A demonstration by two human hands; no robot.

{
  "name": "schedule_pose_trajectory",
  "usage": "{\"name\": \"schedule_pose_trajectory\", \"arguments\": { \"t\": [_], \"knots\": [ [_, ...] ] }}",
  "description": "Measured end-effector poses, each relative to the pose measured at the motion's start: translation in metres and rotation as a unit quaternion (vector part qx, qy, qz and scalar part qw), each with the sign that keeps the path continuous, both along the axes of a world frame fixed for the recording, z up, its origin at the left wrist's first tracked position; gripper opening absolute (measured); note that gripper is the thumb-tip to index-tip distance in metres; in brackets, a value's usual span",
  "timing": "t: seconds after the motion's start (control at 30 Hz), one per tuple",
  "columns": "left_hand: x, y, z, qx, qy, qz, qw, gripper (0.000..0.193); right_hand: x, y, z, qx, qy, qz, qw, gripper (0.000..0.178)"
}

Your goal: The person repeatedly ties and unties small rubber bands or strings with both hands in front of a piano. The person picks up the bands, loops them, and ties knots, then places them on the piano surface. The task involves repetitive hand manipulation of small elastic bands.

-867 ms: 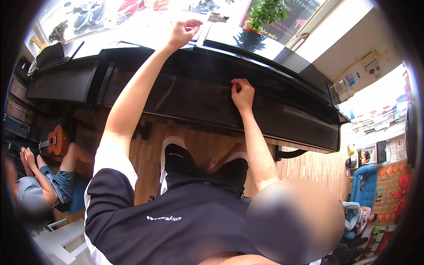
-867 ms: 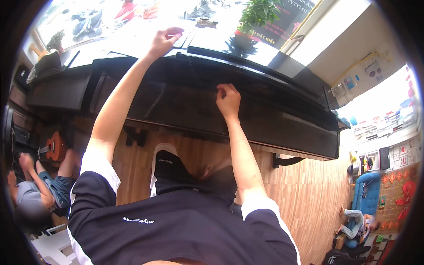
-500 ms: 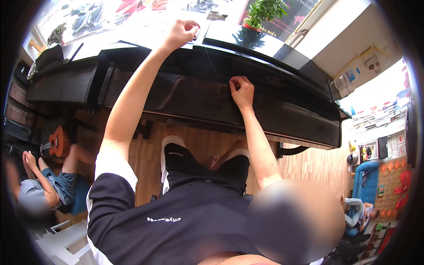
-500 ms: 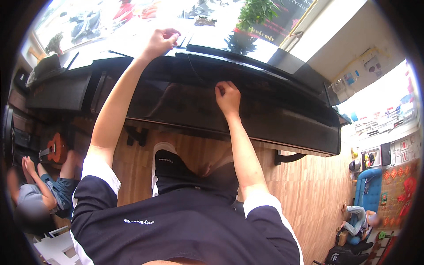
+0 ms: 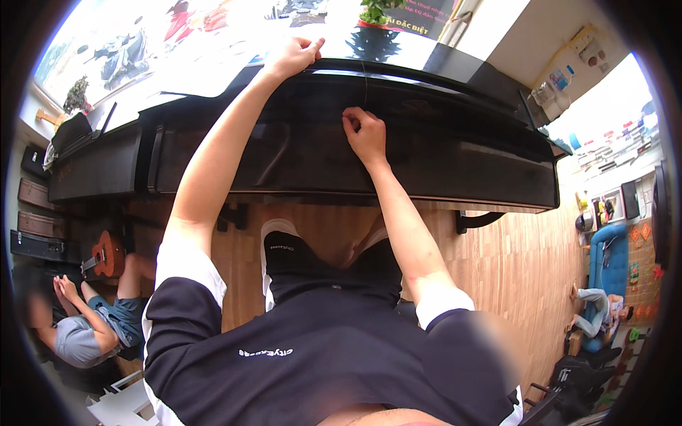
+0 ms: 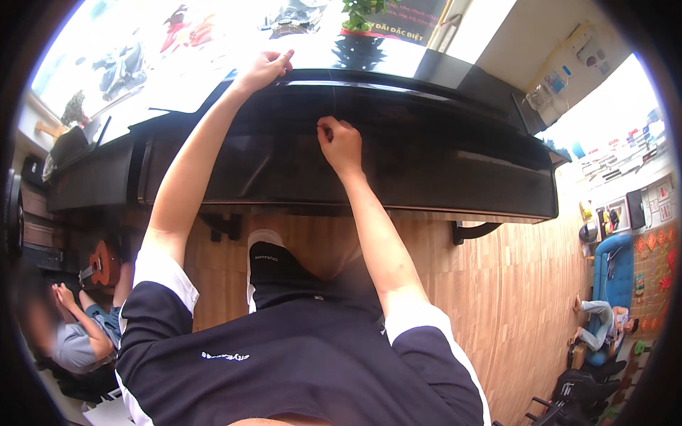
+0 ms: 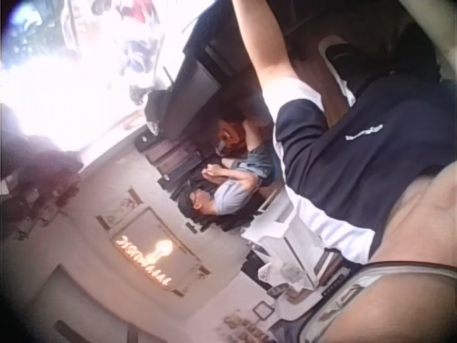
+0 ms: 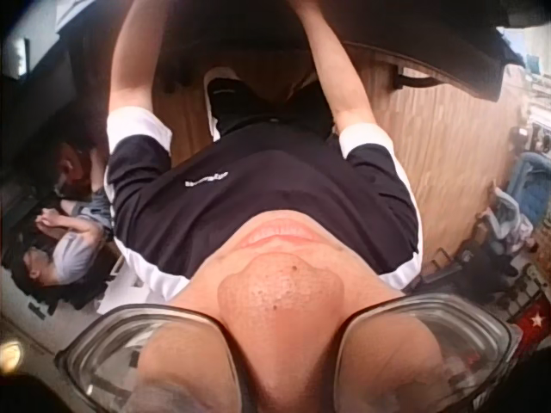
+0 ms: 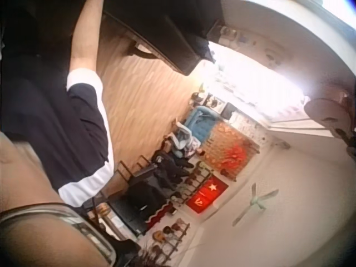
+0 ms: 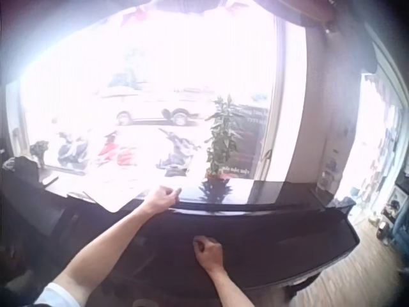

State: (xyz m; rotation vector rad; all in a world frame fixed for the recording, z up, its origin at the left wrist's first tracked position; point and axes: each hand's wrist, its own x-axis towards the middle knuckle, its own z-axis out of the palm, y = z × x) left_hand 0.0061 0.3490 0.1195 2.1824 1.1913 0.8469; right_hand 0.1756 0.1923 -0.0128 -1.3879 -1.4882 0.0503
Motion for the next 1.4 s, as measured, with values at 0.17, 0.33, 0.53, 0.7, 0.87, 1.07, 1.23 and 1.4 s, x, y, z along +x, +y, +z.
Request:
{"name": "schedule_pose_trajectory", "arguments": {
  "t": [0.17,0.33,0.53,0.7,0.87,1.07,1.23,1.4],
  "knots": [
    [0.041,-0.001,0.004,-0.021,-0.027,-0.046,0.998,0.052,0.0,0.001,0.0,-0.002,0.02,0.022,1.0,0.013],
    [0.058,0.013,-0.005,-0.012,0.015,-0.034,0.999,0.044,-0.001,0.0,0.005,0.001,0.035,0.032,0.999,0.014],
    [0.043,0.017,-0.027,0.018,-0.055,-0.035,0.998,0.029,-0.003,0.002,0.006,0.004,0.076,0.033,0.997,0.01],
    [0.019,-0.044,-0.018,0.081,-0.147,-0.074,0.983,0.022,0.003,-0.004,0.011,-0.005,0.04,-0.05,0.998,0.019],
    [-0.051,-0.056,0.002,0.228,-0.133,0.035,0.964,0.021,0.006,-0.009,0.004,-0.01,0.004,-0.073,0.997,0.049],
    [-0.18,-0.03,0.004,0.156,0.196,0.307,0.918,0.027,-0.001,-0.017,0.007,-0.019,-0.106,0.044,0.993,0.044],
    [-0.203,-0.021,-0.021,0.176,0.178,0.275,0.928,0.026,-0.001,-0.019,0.006,-0.005,-0.171,0.115,0.978,0.042],
    [-0.187,0.014,-0.026,0.215,0.185,0.226,0.932,0.02,-0.008,-0.019,0.009,-0.023,-0.205,0.094,0.974,0.039]
  ]
}}
